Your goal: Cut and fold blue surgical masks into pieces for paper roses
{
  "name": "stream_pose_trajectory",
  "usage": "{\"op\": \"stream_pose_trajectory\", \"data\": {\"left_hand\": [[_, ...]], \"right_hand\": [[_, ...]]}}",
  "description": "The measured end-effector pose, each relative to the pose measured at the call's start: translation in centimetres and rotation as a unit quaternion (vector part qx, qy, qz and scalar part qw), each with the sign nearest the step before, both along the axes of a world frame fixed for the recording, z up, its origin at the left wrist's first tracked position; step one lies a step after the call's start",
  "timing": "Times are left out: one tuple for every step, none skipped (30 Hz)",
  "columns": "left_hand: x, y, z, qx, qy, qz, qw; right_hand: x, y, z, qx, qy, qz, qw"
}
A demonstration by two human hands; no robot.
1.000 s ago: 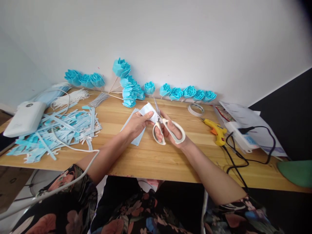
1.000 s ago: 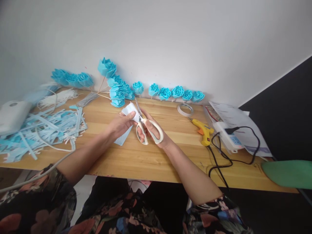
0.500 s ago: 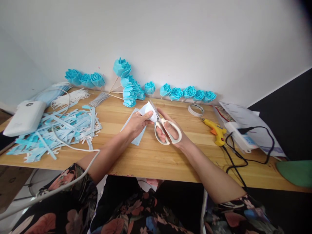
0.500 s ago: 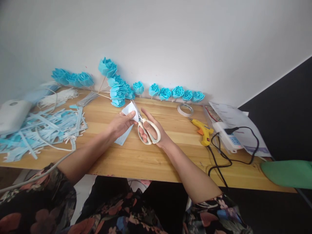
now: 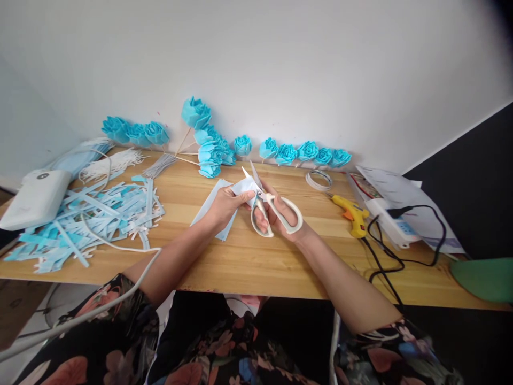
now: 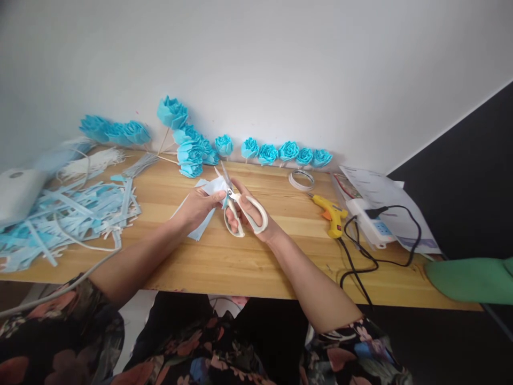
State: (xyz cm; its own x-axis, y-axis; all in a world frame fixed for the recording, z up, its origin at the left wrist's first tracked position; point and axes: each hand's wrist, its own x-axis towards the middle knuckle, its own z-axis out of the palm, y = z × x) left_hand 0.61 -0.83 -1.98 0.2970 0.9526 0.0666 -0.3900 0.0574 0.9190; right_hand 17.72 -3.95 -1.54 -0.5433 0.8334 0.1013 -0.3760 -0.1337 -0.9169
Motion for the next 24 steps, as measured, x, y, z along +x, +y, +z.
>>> {"op": "stream_pose_trajectory", "data": {"left_hand": [[0.0,0.0,0.1,-0.003,-0.001,0.000,1.000],[0.0,-0.1,0.1,-0.006,-0.001,0.000,1.000],[0.0,-0.1,0.1,-0.007,-0.001,-0.002,1.000],[0.0,-0.1,0.1,-0.008,0.001,-0.005,1.000],[0.0,-0.1,0.1,-0.008,0.003,-0.007,1.000],[0.0,-0.1,0.1,-0.009,0.004,-0.008,1.000],[0.0,-0.1,0.0,-0.010,0.005,-0.006,1.000],[0.0,-0.1,0.0,-0.011,0.005,-0.004,1.000],[0.0,0.0,-0.1,-0.013,0.005,-0.001,1.000],[0.0,0.0,-0.2,-0.016,0.004,0.001,1.000],[0.0,0.1,-0.3,-0.018,0.004,0.002,1.000],[0.0,0.2,-0.4,-0.020,0.003,0.001,1.000],[0.0,0.2,-0.5,-0.021,0.002,0.001,1.000],[0.0,0.3,-0.6,-0.021,0.000,0.002,1.000],[0.0,0.3,-0.6,-0.021,-0.002,0.004,1.000],[0.0,0.3,-0.7,-0.021,0.000,0.006,1.000],[0.0,0.3,-0.7,-0.021,0.004,0.009,1.000],[0.0,0.3,-0.8,-0.021,0.013,0.010,1.000],[0.0,0.2,-0.8,-0.021,0.022,0.010,0.999],[0.1,0.2,-0.9,-0.022,0.032,0.010,0.999],[0.1,0.2,-0.9,-0.022,0.039,0.008,0.999],[0.1,0.2,-0.9,-0.024,0.042,0.008,0.999],[0.1,0.2,-0.9,-0.026,0.040,0.008,0.999],[0.1,0.2,-0.8,-0.029,0.035,0.009,0.999]], "right_hand": [[0.0,0.0,-0.1,0.001,0.001,-0.005,1.000],[-0.1,0.0,-0.1,0.002,0.000,-0.010,1.000],[-0.1,0.0,-0.2,0.003,-0.001,-0.014,1.000],[-0.1,0.0,-0.3,0.003,-0.003,-0.019,1.000],[-0.2,0.0,-0.3,0.003,-0.005,-0.023,1.000],[-0.2,0.0,-0.4,0.002,-0.006,-0.027,1.000],[-0.2,0.1,-0.4,0.001,-0.006,-0.030,1.000],[-0.2,0.1,-0.4,-0.001,-0.003,-0.032,0.999],[-0.1,0.2,-0.5,-0.002,0.000,-0.033,0.999],[-0.1,0.2,-0.5,-0.003,0.003,-0.034,0.999],[-0.1,0.2,-0.5,-0.005,0.004,-0.035,0.999],[-0.1,0.3,-0.4,-0.008,0.002,-0.036,0.999],[-0.1,0.3,-0.4,-0.012,-0.004,-0.037,0.999],[-0.1,0.2,-0.4,-0.014,-0.012,-0.037,0.999],[-0.1,0.2,-0.3,-0.015,-0.020,-0.036,0.999],[0.0,0.1,-0.1,-0.012,-0.026,-0.036,0.999],[0.0,0.1,0.1,-0.005,-0.029,-0.034,0.999],[0.1,0.0,0.4,0.005,-0.028,-0.033,0.999],[0.3,0.0,0.7,0.019,-0.024,-0.033,0.999],[0.6,0.0,1.2,0.034,-0.022,-0.035,0.999],[1.0,0.1,1.7,0.054,-0.024,-0.044,0.997],[1.6,0.3,2.1,0.075,-0.035,-0.061,0.995],[2.3,0.6,2.5,0.098,-0.070,-0.093,0.988],[3.1,0.9,2.8,0.124,-0.128,-0.145,0.973]]}}
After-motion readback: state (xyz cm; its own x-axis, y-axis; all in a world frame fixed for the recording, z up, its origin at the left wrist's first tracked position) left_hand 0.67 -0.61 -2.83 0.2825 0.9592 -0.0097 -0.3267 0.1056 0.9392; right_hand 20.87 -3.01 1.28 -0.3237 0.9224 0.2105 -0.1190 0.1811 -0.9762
